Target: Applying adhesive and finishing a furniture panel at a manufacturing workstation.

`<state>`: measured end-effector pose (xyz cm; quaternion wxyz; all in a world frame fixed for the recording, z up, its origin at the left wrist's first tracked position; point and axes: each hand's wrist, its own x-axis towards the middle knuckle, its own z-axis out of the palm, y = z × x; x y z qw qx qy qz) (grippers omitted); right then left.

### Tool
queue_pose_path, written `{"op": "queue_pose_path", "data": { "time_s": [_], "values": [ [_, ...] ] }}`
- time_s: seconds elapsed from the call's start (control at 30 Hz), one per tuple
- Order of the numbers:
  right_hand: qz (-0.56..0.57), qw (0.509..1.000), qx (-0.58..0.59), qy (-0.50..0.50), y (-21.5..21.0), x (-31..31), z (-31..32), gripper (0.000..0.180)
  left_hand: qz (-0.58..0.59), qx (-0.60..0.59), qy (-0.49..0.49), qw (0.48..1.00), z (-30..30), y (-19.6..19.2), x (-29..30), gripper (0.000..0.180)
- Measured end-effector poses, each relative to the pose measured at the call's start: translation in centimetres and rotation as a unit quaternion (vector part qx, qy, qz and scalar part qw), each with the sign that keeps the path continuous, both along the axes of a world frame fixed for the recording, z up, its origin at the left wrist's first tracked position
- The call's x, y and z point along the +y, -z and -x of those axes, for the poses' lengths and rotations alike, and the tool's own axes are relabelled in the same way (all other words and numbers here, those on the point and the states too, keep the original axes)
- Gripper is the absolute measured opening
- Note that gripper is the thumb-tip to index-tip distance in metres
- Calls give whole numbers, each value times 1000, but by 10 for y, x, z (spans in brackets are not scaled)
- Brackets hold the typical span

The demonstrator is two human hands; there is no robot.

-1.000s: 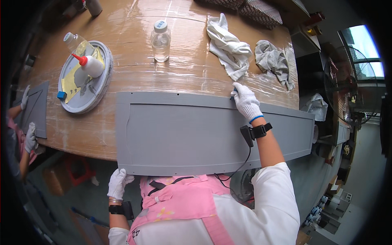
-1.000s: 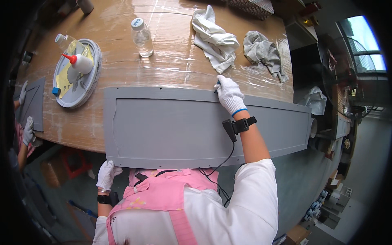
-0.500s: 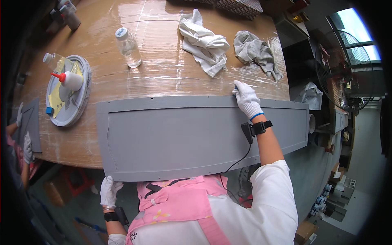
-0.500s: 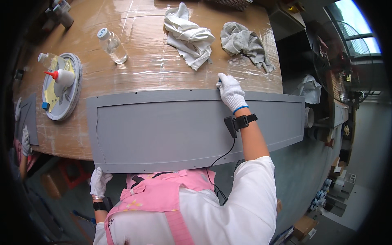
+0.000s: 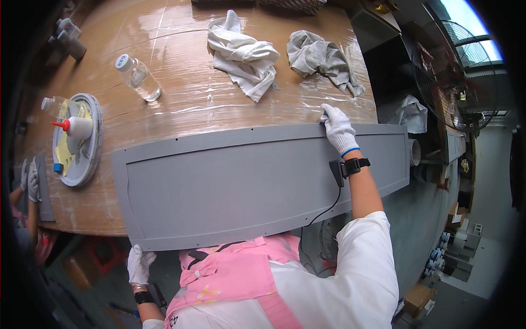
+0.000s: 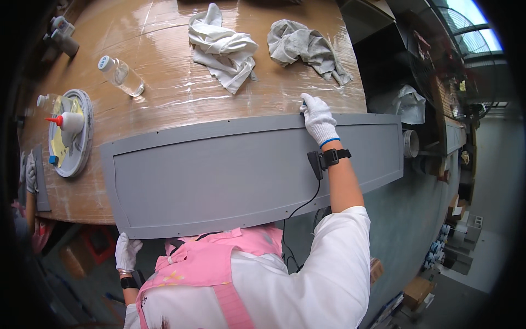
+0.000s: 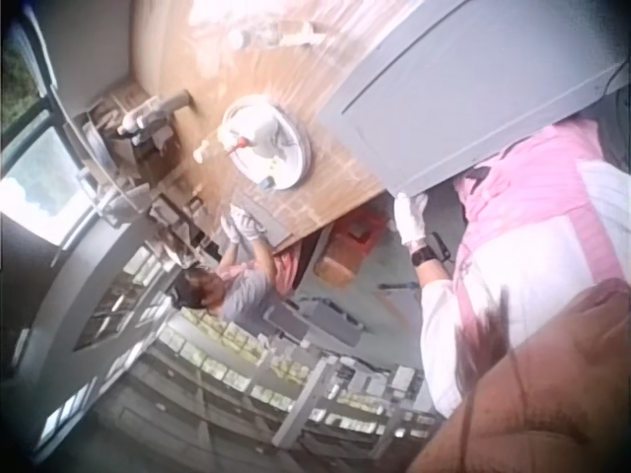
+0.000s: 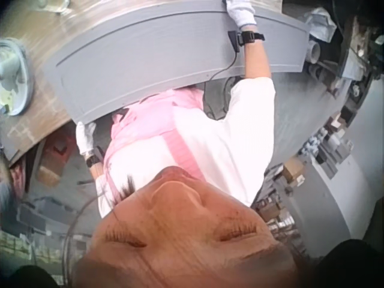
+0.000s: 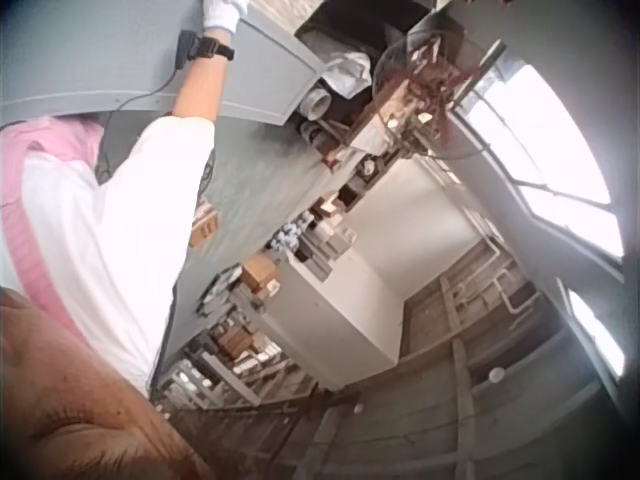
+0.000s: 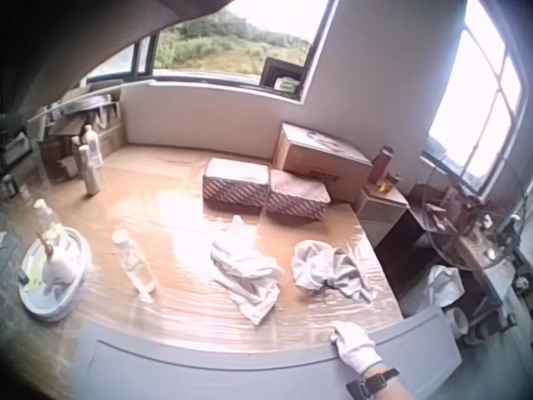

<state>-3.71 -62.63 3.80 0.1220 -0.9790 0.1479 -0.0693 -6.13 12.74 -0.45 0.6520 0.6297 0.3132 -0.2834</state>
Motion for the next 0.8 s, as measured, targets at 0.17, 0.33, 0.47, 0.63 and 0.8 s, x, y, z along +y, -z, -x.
{"op": "queue_pose_path", "data": {
  "time_s": [0.17, 0.33, 0.47, 0.63, 0.8],
  "values": [
    [-51, 997, -56, -27, 3, 44, -15, 34, -6, 0, 18, 1000, -4, -2, -2, 44],
    [-46, 998, -14, -36, -4, 37, -18, 34, -13, 5, 25, 1000, -3, -5, 1, 43],
    [4, 998, -7, 61, -4, -43, 27, 35, -8, 7, 21, 1000, -5, -3, 3, 41],
    [1, 998, -58, 18, -1, -14, 14, 36, -13, 12, 12, 1000, -4, -6, -1, 41],
    [-41, 997, -10, 71, -2, -48, 27, 35, -37, 19, 15, 999, -6, -9, -1, 40]
  ]
}}
